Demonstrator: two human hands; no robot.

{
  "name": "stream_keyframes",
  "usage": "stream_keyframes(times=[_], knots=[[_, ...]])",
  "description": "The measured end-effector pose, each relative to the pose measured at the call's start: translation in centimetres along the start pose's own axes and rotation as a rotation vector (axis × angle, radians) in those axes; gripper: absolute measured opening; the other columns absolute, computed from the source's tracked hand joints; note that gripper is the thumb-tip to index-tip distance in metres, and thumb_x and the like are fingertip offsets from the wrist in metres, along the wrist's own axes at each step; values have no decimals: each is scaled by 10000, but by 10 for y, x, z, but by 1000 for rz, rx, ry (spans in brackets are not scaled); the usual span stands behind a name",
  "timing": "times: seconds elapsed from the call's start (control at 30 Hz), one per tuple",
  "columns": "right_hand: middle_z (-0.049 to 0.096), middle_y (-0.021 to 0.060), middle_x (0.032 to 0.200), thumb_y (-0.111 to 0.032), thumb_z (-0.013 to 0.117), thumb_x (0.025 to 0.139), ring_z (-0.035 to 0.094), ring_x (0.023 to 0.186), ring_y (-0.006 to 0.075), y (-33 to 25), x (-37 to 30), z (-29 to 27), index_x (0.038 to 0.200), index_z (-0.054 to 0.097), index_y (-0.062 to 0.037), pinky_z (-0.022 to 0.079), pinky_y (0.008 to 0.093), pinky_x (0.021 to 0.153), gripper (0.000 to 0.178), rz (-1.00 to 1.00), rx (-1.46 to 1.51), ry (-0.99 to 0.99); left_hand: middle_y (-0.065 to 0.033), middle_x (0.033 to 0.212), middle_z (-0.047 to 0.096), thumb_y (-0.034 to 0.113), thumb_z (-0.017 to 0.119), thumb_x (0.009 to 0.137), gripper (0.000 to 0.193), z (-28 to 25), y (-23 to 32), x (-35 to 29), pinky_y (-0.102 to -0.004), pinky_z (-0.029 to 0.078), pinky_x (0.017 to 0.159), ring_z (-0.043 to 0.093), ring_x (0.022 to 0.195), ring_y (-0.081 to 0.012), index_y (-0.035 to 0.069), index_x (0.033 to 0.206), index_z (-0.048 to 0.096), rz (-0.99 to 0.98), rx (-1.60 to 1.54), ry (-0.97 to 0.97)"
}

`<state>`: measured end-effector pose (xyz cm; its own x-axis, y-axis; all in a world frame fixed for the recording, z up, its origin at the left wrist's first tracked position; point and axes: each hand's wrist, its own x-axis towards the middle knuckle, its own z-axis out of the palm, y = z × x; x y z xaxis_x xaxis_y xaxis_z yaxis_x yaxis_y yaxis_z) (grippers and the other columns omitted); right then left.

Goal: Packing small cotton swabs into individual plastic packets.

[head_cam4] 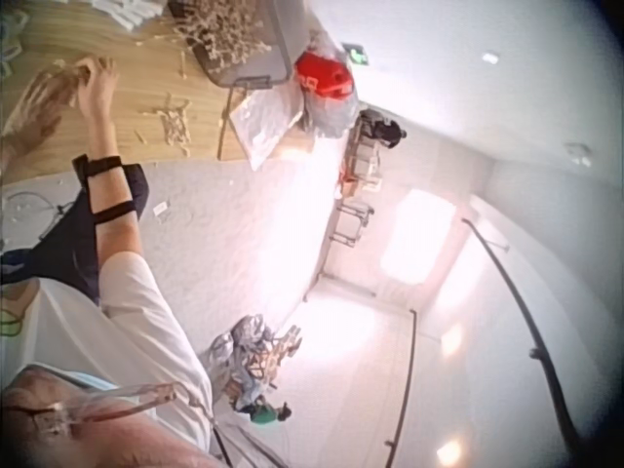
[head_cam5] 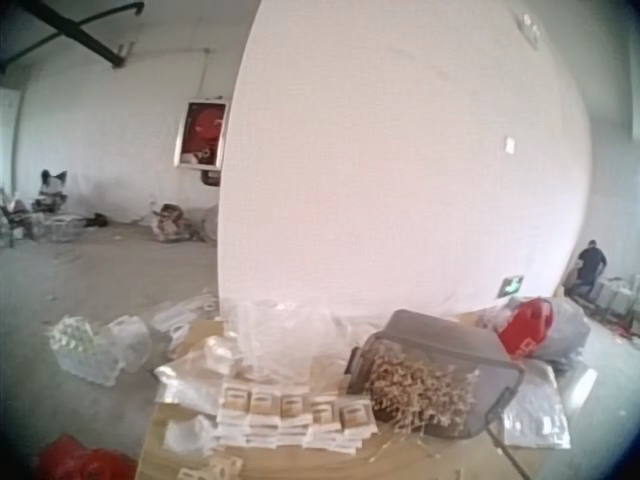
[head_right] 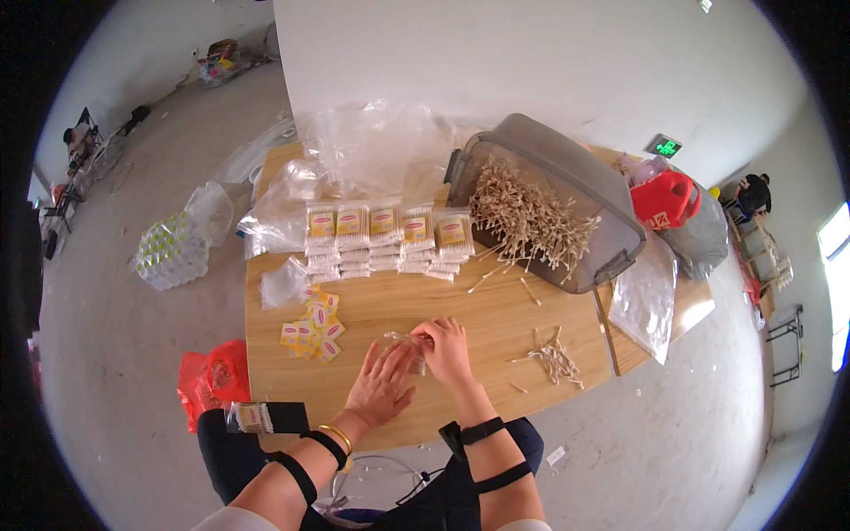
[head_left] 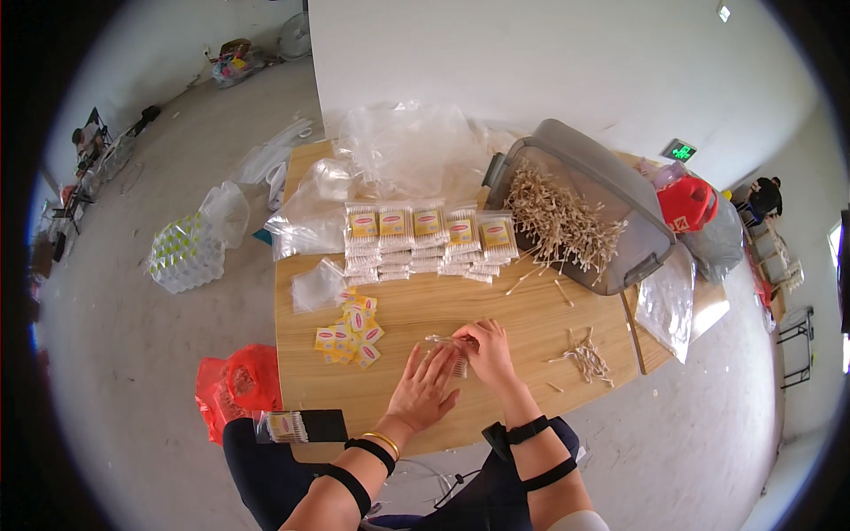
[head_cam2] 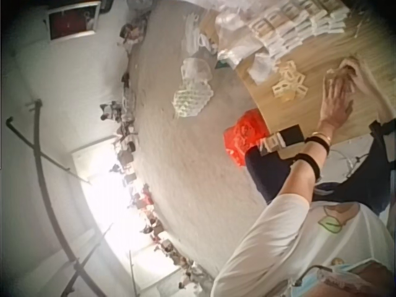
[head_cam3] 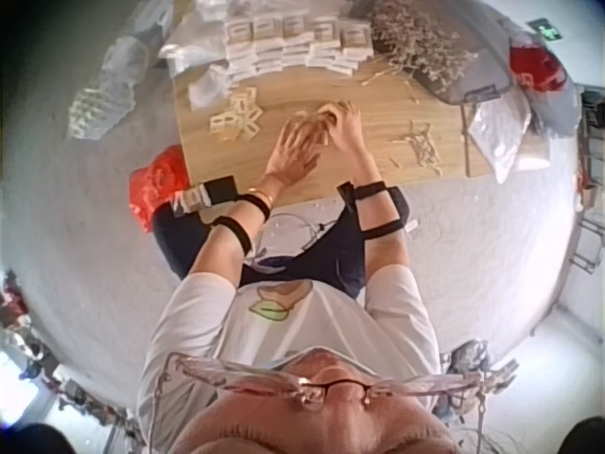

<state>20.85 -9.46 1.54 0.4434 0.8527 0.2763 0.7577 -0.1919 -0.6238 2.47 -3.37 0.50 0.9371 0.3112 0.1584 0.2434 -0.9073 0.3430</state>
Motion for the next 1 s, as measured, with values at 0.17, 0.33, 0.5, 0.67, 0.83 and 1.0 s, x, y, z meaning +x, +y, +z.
stream_keyframes(times=[0.17, 0.33, 0.5, 0.67, 0.83, 1.0], knots=[[653, 55, 881, -78, 726, 822, 578, 925, 292, 8, -2, -5, 878, 728, -125, 447, 423, 827, 73, 89, 81, 122, -204, 1625, 229, 423, 538, 951, 805, -9, 4, 2, -541, 110, 1249, 195, 1527, -340, -58, 1535, 265, -54, -1, 14], [653, 65, 916, -66, 718, 826, 574, 932, 300, 16, -5, -7, 906, 732, -122, 451, 430, 838, 98, 80, -9, 138, -201, 1644, 183, 437, 528, 958, 815, -10, 5, 4, -527, 92, 1254, 159, 1539, -332, -46, 1550, 246, -72, 7, -17], [659, 82, 984, -53, 693, 838, 571, 969, 313, 7, -12, -1, 936, 736, -118, 452, 441, 857, 125, 25, -1, 1, -168, 1650, 197, 462, 514, 962, 816, -8, 5, 5, -534, 90, 1252, 165, 1541, -311, -19, 1563, 243, -66, 73, -64], [654, 103, 1077, -37, 646, 858, 551, 1070, 332, 46, 12, -20, 1027, 717, -97, 427, 461, 959, 193, 139, -44, 277, -130, 1643, 251, 487, 503, 964, 813, -8, 4, 4, -550, 90, 1247, 190, 1539, -280, 2, 1568, 253, -58, 119, -86], [570, 89, 1237, -68, 696, 842, 501, 1175, 320, 96, 56, -67, 1028, 701, -106, 421, 469, 996, 190, 126, -518, 227, -78, 1648, 265, 520, 451, 989, 766, -4, 7, 9, -584, 72, 1239, 178, 1544, -261, 60, 1576, 276, -50, 130, -91], [560, 81, 1137, -123, 743, 819, 501, 1165, 311, 84, 76, -60, 918, 679, -115, 422, 465, 975, 119, 195, -466, 40, -72, 1646, 269, 513, 479, 977, 758, -5, 6, 5, -612, 78, 1229, 173, 1539, -315, 81, 1572, 298, -81, 94, -70]])
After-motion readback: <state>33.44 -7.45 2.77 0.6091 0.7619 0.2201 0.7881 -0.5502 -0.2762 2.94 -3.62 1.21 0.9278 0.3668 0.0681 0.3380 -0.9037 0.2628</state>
